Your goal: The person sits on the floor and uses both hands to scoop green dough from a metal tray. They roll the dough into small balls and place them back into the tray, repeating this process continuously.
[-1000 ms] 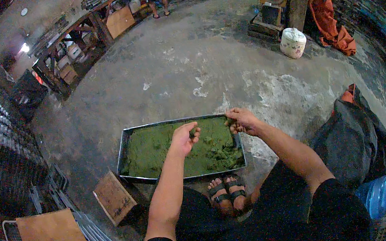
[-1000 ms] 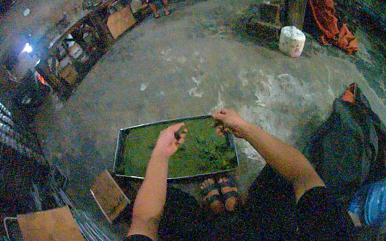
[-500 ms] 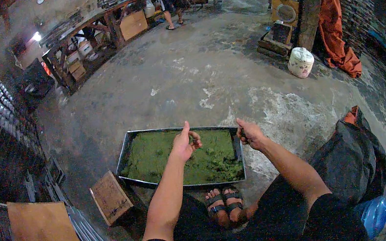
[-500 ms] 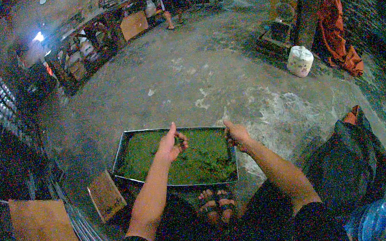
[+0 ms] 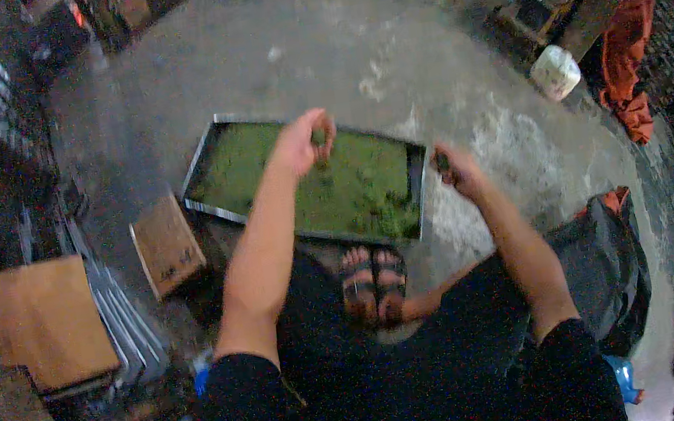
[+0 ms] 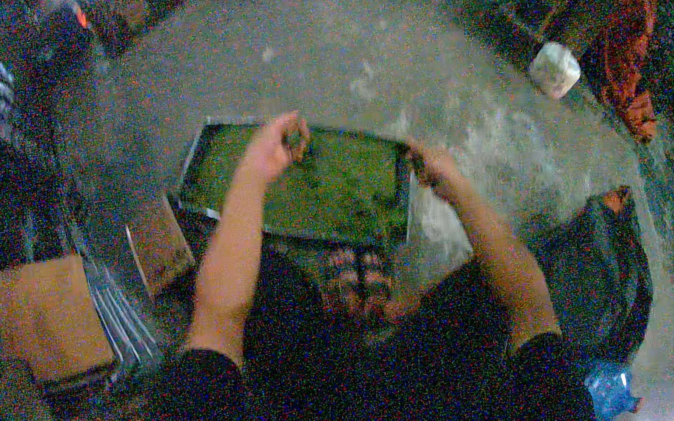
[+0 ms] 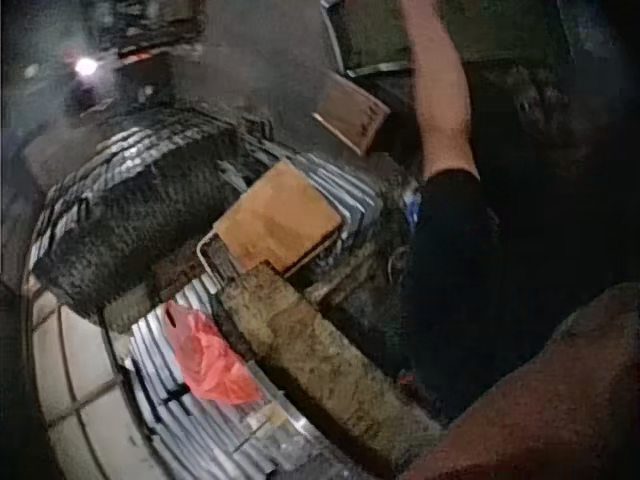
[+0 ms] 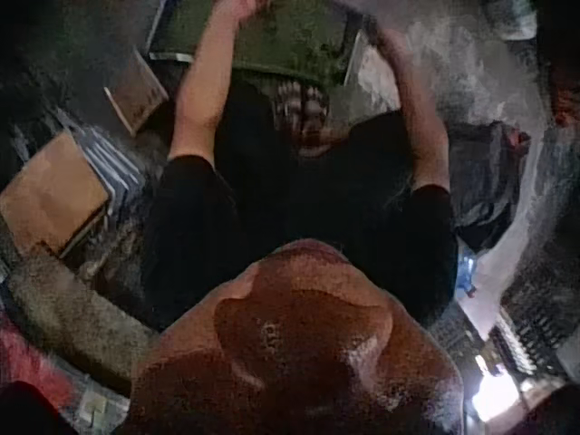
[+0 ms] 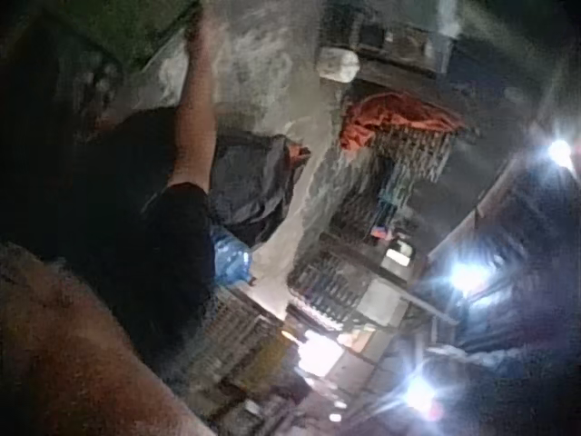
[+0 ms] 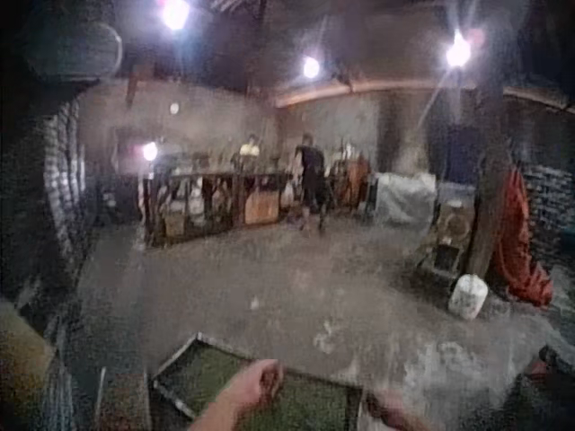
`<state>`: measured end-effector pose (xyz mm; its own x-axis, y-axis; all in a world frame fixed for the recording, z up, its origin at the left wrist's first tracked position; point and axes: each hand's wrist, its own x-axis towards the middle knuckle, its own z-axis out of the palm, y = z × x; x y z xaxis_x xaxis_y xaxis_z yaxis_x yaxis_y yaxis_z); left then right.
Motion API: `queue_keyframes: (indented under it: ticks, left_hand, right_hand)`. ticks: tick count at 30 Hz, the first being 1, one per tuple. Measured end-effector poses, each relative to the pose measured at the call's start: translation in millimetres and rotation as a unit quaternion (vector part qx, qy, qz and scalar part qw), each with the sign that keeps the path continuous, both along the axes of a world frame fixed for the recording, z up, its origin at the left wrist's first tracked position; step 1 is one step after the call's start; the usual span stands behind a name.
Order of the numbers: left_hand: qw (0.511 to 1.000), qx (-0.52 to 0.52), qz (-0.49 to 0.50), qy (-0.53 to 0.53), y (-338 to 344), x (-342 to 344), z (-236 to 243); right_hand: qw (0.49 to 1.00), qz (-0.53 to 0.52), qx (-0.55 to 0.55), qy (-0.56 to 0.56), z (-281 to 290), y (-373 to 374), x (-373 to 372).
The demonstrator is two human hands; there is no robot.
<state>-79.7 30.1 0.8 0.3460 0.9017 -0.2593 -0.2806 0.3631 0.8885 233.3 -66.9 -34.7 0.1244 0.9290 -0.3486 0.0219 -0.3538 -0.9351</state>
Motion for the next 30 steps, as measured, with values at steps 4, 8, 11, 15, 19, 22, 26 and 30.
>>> queue_keyframes:
  ticks: [4,8,11,15,19,22,26,30]
  left_hand:
    - [0.999,-0.043,-0.008,0.026,19,-46,-18]
    - [0.987,-0.075,0.06,0.131,21,-66,-17]
    - [0.915,0.016,0.007,0.403,32,-56,-42]
    - [0.693,0.216,-0.19,0.661,71,-69,-111]
    - [0.678,0.173,-0.221,0.679,64,-63,-120]
    - [0.74,0.154,-0.214,0.619,45,-41,-89]
    - [0.717,0.199,-0.107,0.659,38,-60,-104]
    - [0.746,0.228,-0.185,0.598,30,-40,-86]
  right_hand:
    - [0.993,0.04,-0.067,-0.088,-1,3,-22]
    - [0.96,0.071,-0.056,-0.265,-3,6,-36]
    - [0.939,0.134,-0.062,-0.312,-15,12,-34]
    - [0.894,0.291,-0.047,-0.338,-59,47,-52]
    - [0.929,0.266,-0.096,-0.241,-100,74,-84]
    - [0.952,0.232,-0.087,-0.18,-134,82,-90]
    - [0.99,0.107,-0.091,0.01,-125,84,-123]
    - [0.889,0.265,-0.021,-0.374,-159,69,-91]
